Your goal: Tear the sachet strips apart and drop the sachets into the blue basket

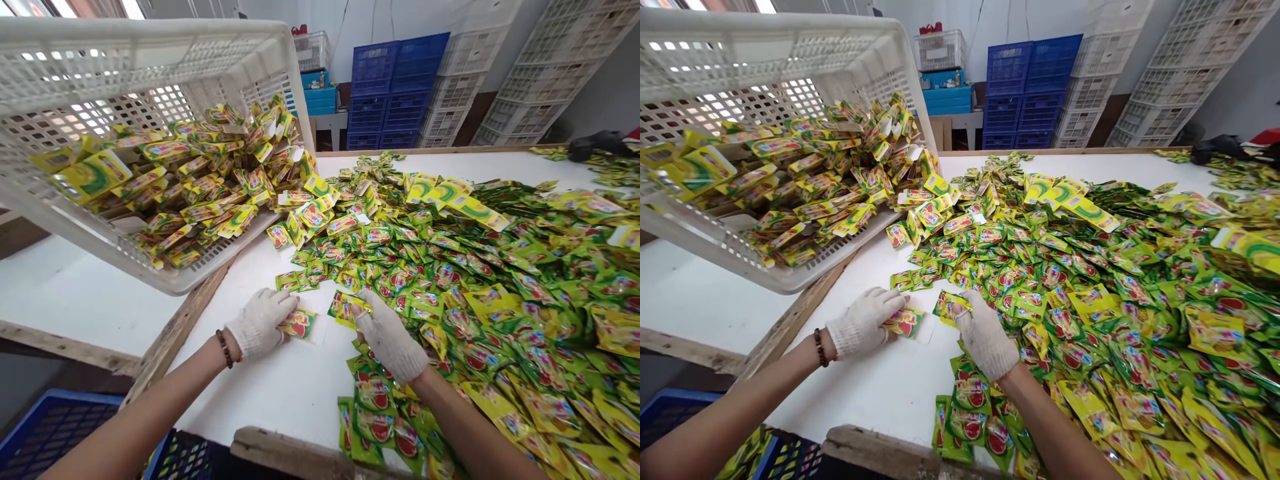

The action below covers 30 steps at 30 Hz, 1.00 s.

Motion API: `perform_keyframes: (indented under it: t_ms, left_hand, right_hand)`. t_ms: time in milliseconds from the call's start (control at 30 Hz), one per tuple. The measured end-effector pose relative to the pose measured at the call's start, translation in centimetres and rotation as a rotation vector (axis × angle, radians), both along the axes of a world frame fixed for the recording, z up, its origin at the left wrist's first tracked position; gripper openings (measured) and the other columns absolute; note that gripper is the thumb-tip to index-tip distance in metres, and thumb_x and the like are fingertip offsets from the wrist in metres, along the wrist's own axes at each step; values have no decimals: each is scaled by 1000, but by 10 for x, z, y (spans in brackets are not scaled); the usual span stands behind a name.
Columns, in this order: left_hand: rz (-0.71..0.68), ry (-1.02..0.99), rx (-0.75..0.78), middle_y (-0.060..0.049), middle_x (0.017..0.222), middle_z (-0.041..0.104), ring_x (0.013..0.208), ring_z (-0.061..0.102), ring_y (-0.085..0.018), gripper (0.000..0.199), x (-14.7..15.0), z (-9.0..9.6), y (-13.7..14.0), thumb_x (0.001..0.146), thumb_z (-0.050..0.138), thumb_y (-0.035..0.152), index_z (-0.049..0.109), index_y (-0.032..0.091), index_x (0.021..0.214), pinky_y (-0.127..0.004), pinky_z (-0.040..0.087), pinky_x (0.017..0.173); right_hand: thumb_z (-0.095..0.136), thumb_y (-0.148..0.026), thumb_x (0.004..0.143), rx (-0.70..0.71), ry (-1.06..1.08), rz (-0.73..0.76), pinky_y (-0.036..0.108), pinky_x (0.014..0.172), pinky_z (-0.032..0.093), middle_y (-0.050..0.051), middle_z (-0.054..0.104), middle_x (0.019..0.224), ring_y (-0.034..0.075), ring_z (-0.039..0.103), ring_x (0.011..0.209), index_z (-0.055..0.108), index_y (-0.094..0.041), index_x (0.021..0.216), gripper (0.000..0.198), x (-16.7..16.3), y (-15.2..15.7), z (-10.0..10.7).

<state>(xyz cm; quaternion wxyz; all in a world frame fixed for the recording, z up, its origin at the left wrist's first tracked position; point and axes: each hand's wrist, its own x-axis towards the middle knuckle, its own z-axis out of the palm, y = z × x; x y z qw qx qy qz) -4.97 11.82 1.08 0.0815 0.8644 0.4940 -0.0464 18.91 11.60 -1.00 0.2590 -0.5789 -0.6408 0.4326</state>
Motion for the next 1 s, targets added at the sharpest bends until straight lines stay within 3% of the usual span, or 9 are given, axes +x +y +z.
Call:
perform_keyframes:
  t_ms: [133, 233, 300, 467, 700, 767, 900, 1000]
  left_hand:
    - [267, -247, 48, -9, 97, 57, 86, 55, -22, 32, 17, -6, -22, 67, 58, 26, 50, 17, 97, -33, 44, 75]
    - [428, -414, 10, -6, 93, 56, 80, 55, -19, 37, 30, -15, -41, 69, 59, 32, 44, 18, 100, -30, 45, 69]
    - [461, -455, 3, -5, 95, 56, 81, 56, -19, 40, 35, -21, -49, 70, 59, 38, 43, 19, 101, -31, 45, 70]
    - [395, -519, 46, -6, 95, 54, 84, 54, -20, 39, 38, -29, -54, 71, 60, 44, 46, 19, 99, -32, 45, 72]
    - [110, -472, 66, -6, 91, 53, 82, 51, -20, 30, 40, -21, -51, 69, 60, 28, 52, 17, 95, -33, 44, 72]
    - [93, -459, 75, -5, 91, 54, 81, 51, -20, 29, 45, -19, -51, 68, 60, 27, 52, 17, 95, -33, 44, 73]
    - [194, -496, 89, -4, 85, 53, 77, 52, -18, 22, 54, -20, -53, 72, 58, 29, 50, 18, 88, -29, 44, 68]
    - [309, -440, 154, -3, 87, 53, 80, 52, -18, 23, 55, -20, -55, 73, 57, 28, 49, 18, 92, -29, 43, 70]
  right_hand:
    - [34, -43, 87, -37, 74, -3, 22, 48, 40, -1, 55, 61, 13, 54, 49, 46, -17, 104, 33, -5, -5, 8]
    - [38, -40, 87, 82, -29, 59, 24, 58, 42, 3, 61, 75, 13, 56, 61, 53, -17, 98, 29, -3, -6, 10]
    - [42, -37, 85, 162, -182, 143, 24, 64, 40, 5, 63, 81, 14, 57, 71, 58, -17, 92, 27, 1, -5, 11]
    - [49, -32, 82, 143, -443, 322, 21, 61, 33, 2, 64, 75, 12, 53, 68, 67, -19, 81, 22, 10, 0, 17]
    - [53, -26, 79, 170, -482, 560, 20, 59, 29, 2, 64, 72, 11, 50, 66, 69, -17, 75, 19, 14, 5, 22]
    - [52, -27, 80, 177, -492, 505, 21, 59, 29, 2, 64, 74, 11, 51, 67, 68, -18, 77, 19, 10, 2, 21]
    - [48, -28, 83, 197, -480, 215, 22, 61, 31, 4, 64, 78, 12, 53, 71, 64, -18, 85, 20, -4, -8, 16]
    - [47, -24, 83, 145, -322, 169, 20, 61, 34, 4, 64, 81, 10, 54, 70, 60, -17, 97, 20, -10, -14, 15]
